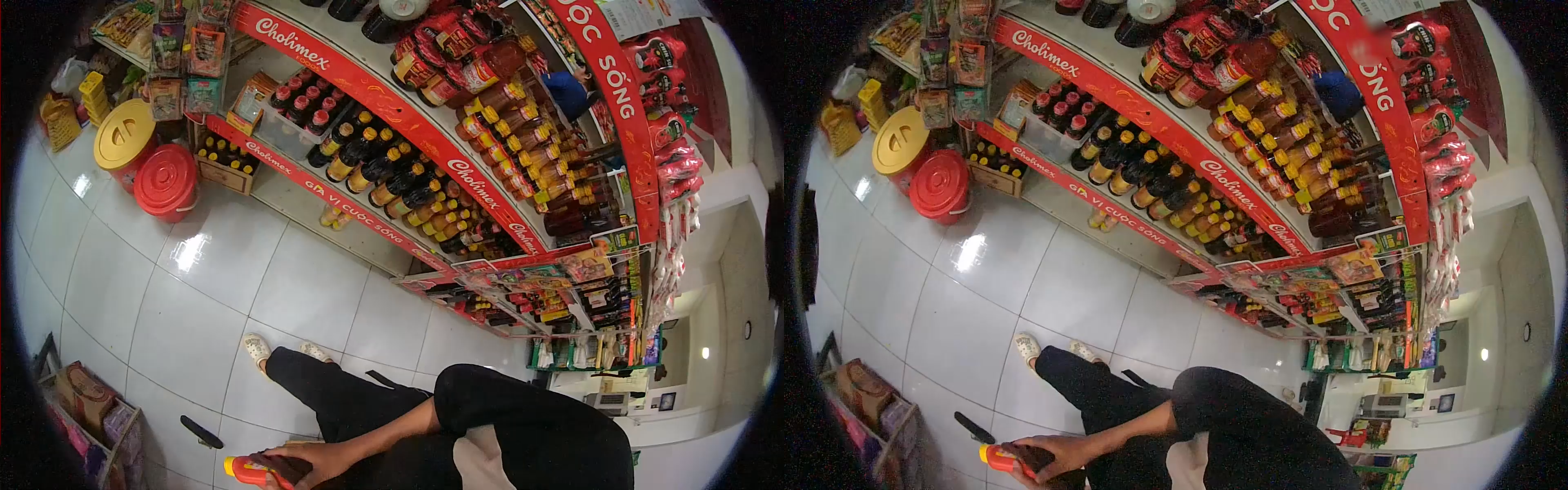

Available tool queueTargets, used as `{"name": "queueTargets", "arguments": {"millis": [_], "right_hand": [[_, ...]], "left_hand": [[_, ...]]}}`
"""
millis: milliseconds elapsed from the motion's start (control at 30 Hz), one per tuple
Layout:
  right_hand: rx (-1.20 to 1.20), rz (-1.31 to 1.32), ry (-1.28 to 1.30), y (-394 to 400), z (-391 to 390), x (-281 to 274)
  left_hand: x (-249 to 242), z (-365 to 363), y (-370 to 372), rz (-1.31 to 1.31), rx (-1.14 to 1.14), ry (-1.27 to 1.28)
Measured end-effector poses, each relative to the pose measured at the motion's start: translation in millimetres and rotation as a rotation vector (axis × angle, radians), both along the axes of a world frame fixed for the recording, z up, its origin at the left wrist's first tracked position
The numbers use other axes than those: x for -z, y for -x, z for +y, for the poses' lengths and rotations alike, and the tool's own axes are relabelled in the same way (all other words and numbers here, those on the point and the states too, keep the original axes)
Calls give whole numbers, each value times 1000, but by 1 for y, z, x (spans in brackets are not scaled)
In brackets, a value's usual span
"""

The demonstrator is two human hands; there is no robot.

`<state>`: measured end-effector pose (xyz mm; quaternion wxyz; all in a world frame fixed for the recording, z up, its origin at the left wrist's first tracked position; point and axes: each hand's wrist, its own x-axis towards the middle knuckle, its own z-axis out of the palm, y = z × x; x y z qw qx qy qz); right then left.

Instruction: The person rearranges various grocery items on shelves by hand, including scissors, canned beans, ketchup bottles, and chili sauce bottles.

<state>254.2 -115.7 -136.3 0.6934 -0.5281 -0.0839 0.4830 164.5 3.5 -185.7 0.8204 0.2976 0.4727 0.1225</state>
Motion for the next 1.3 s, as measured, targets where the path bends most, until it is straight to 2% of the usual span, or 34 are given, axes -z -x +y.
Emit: {"name": "queueTargets", "arguments": {"millis": [67, 167, 200, 300, 367, 400, 500, 533, 633, 667, 800, 900, 933, 967, 1033, 1067, 1100, 1167, 1200, 1267, 1300], "right_hand": [[18, -13, -12, 8, 11, 12], [5, 175, -71, -15, 16, -24], [43, 341, -167, -19, 21, -24], [56, -165, 31, -24, 23, -37], [-87, -225, -37, -25, 14, -48], [-111, -298, -52, -15, 14, -33], [-216, -319, -50, -10, -4, -38], [-86, -394, 52, -11, -12, -71], [-190, -322, -75, -22, -44, -98], [-219, -182, -117, -23, -53, -86], [69, -135, -102, -18, -83, -78], [11, 7, -132, -24, -107, -57], [174, -12, -169, -24, -116, -84], [118, 92, -205, -27, -125, -86], [3, 306, -269, -34, -139, -85], [5, 313, -331, -30, -138, -59], [-2, 363, -337, -29, -145, -66], [-48, 462, -343, -21, -163, -99], [-75, 411, -236, -18, -171, -126], [-146, 333, -65, -16, -176, -104], [-184, 309, 3, -13, -173, -64]], "left_hand": [[-4, 2, -1, -3, 3, -22], [-9, -1, -2, -4, 12, -63], [-13, -1, -1, 5, 15, -83], [-23, -2, -5, 10, 17, -151], [-30, -8, -14, -5, 27, -189], [-34, -12, -19, -15, 35, -205], [-45, -26, -28, -18, 33, -292], [-51, -30, -30, -16, 29, -327], [-66, -49, -41, -17, 7, -430], [-71, -56, -43, -18, -2, -464], [-93, -81, -53, -8, -40, -610], [-96, -97, -59, -1, -72, -747], [-180, -126, -72, -209, 82, -621], [-187, -131, -70, -205, 108, -623], [-194, -139, -66, -191, 162, -629], [-200, -143, -65, -269, 232, -619], [-201, -148, -62, -268, 275, -582], [-201, -161, -48, -455, 335, -350], [-181, -166, -44, -555, 302, -265], [-153, -175, -35, -664, 259, -137], [-151, -181, -36, -651, 257, -115]]}}
